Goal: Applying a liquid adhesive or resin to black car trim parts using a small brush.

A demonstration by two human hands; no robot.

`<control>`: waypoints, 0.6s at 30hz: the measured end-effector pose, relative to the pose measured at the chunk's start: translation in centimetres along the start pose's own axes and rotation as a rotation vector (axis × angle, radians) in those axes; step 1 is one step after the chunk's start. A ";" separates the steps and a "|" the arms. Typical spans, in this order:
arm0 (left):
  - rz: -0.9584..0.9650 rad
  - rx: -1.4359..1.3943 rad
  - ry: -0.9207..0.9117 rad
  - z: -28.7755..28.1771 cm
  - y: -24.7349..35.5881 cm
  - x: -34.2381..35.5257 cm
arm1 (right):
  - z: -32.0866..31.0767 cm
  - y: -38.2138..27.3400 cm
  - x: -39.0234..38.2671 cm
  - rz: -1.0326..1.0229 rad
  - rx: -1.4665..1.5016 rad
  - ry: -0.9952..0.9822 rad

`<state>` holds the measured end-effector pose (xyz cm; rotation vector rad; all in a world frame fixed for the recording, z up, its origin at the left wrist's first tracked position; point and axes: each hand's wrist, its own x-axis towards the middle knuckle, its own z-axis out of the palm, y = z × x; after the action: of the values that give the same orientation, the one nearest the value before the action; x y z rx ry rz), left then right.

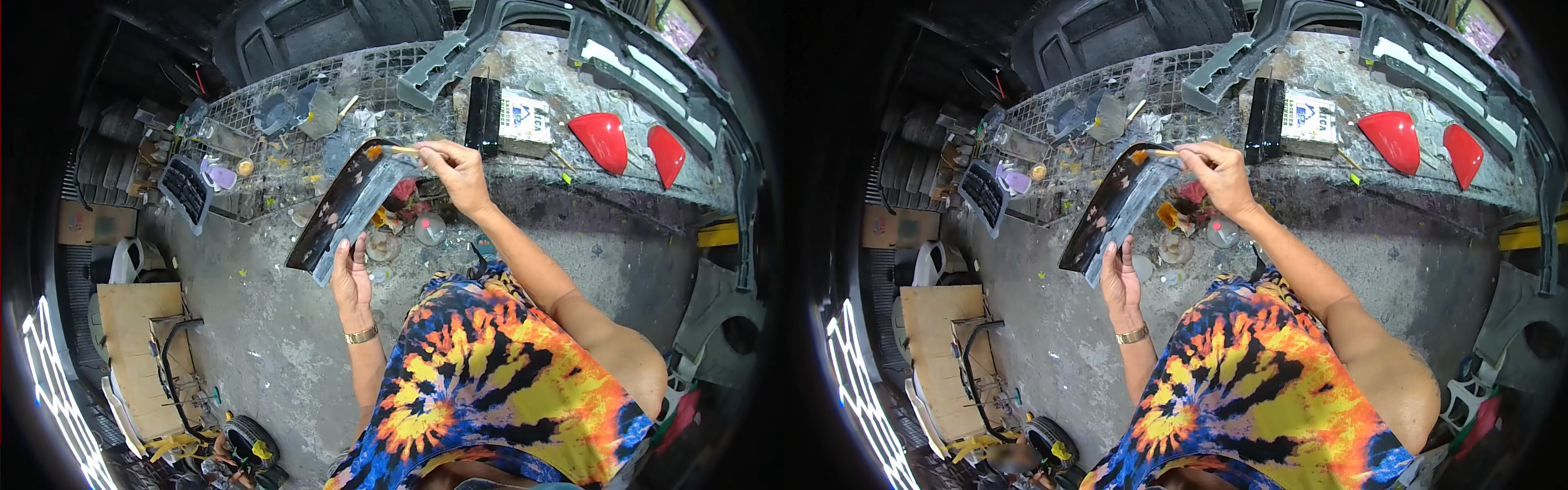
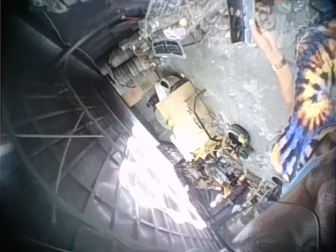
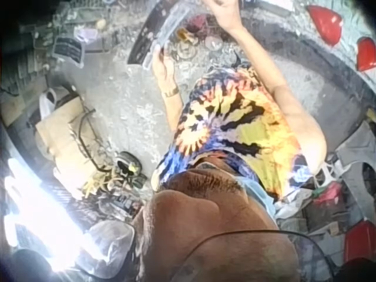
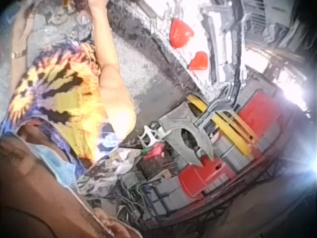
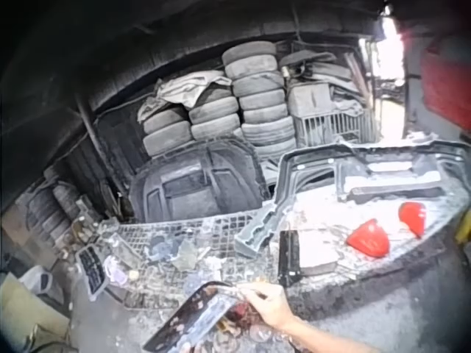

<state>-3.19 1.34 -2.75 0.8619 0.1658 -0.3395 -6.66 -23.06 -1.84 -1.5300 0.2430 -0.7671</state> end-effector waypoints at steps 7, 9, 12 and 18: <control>0.005 0.007 0.013 -0.3 0.0 0.2 | 0.7 -1.6 -2.3 -0.314 -0.290 0.117; 0.005 0.016 0.011 0.3 0.0 -0.1 | 2.0 -2.2 -3.2 -0.382 -0.339 0.007; 0.005 0.024 -0.005 0.2 -0.3 0.2 | 3.9 -2.2 -4.2 -0.442 -0.315 -0.086; 0.021 0.031 0.002 -0.1 0.1 0.0 | 3.4 -3.6 -3.9 -0.238 -0.101 -0.271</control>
<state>-3.10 1.47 -2.74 0.8937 0.1540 -0.3226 -8.58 -17.56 0.62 -1.7590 -0.1054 -0.7309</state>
